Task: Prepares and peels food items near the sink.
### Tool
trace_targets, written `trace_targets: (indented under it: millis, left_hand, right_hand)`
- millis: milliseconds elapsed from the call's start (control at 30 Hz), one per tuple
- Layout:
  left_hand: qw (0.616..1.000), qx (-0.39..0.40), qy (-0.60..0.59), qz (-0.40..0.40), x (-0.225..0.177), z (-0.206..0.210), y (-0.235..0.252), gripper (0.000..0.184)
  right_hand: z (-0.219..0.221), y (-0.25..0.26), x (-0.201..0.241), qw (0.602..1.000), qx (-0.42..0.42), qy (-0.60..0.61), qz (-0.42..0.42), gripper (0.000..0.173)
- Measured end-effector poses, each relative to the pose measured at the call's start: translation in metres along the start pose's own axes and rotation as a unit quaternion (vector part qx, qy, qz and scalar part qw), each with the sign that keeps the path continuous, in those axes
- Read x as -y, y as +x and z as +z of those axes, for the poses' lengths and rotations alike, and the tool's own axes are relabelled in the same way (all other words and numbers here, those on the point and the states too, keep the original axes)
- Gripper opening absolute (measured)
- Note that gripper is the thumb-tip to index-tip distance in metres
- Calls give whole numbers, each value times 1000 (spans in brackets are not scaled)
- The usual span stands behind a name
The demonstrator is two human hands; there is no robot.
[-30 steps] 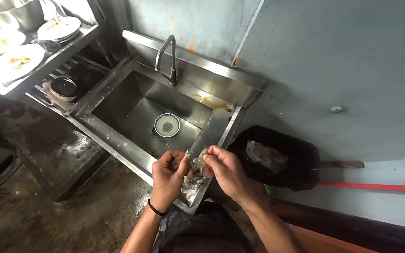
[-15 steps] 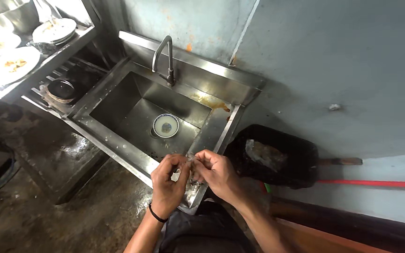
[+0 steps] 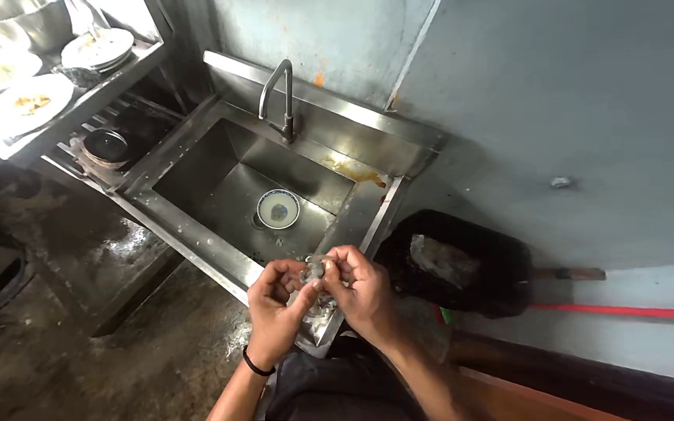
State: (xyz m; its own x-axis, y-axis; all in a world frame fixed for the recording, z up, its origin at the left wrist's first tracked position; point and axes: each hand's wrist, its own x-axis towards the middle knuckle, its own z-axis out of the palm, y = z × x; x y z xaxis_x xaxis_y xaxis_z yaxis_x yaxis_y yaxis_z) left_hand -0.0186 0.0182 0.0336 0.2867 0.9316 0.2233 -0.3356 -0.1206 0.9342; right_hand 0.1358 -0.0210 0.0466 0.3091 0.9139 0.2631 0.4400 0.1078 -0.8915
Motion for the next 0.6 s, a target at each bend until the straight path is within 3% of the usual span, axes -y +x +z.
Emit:
trace_targets:
  millis: [133,267,433,600]
  left_hand:
    - [994,-26,-49,-91,-4,2,-1,30]
    - [992,-13,-92,-89,2,-3,-3,18]
    - [989,-9,-86,-120,-4,-2,-2,44]
    - [983,-15,-104,-148,-5,-2,-1,31]
  right_hand:
    - [-2,1,-1,998,-3,-44,-53,9]
    - [-7,-1,0,999,15,-10,-26,10]
    - [-9,-2,4,989,27,-87,-118,10]
    - [-11,-3,6,988,27,-78,-133,12]
